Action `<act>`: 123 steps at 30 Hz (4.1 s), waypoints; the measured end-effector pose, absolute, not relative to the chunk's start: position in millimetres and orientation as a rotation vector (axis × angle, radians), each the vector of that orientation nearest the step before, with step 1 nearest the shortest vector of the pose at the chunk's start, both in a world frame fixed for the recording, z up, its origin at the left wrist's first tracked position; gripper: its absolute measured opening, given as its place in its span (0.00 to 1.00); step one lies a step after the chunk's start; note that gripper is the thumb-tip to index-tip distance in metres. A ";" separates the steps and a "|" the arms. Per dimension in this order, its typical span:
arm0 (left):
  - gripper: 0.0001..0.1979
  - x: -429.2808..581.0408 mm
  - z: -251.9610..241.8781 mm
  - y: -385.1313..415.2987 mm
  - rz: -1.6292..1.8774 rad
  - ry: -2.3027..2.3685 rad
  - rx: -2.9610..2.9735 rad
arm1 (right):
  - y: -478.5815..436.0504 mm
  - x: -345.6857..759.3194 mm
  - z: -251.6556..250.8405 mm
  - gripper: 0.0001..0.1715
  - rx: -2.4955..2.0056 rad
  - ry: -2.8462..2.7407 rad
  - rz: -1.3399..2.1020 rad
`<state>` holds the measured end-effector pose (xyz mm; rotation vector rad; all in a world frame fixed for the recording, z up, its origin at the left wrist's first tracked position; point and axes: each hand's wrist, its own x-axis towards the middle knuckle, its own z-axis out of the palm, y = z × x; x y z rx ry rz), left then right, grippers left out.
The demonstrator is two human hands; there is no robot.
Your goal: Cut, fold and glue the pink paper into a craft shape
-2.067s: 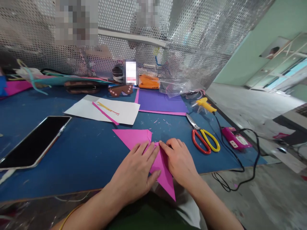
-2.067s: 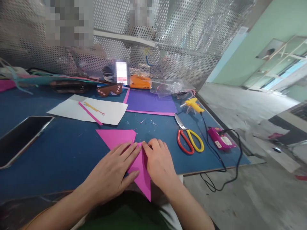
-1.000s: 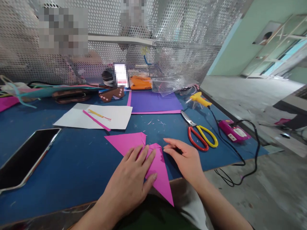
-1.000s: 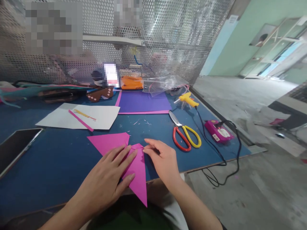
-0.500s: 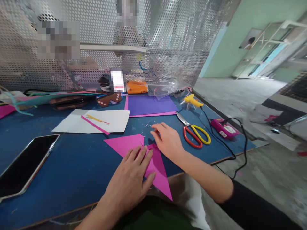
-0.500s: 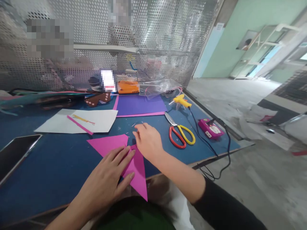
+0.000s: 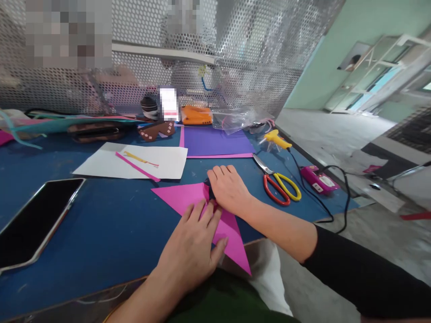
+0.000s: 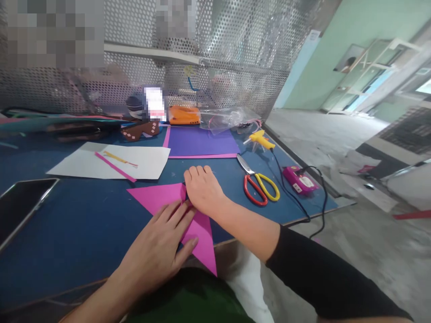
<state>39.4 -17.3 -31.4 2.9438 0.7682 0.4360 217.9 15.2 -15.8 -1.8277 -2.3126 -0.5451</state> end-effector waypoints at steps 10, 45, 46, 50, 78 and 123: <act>0.28 39.9 -30.6 -17.6 0.423 0.788 2.904 | 14.9 230.3 -15.9 0.17 -1.880 -2.097 -0.438; 0.28 39.1 -28.2 -19.0 0.456 0.780 2.933 | -79.3 229.4 -19.8 0.34 -1.453 -2.026 0.203; 0.27 39.3 -28.1 -19.0 0.466 0.785 2.929 | -79.9 227.6 -19.9 0.36 -1.461 -2.085 0.148; 0.27 41.1 -26.7 -18.9 0.461 0.777 2.914 | -75.9 218.1 -19.4 0.43 -1.508 -2.304 -0.034; 0.27 40.7 -30.1 -20.3 0.527 0.803 2.929 | -79.0 219.7 -29.1 0.49 -1.412 -2.124 0.150; 0.26 43.0 -25.1 -18.7 0.465 0.773 2.910 | -78.1 221.7 -30.2 0.43 -1.538 -1.963 0.177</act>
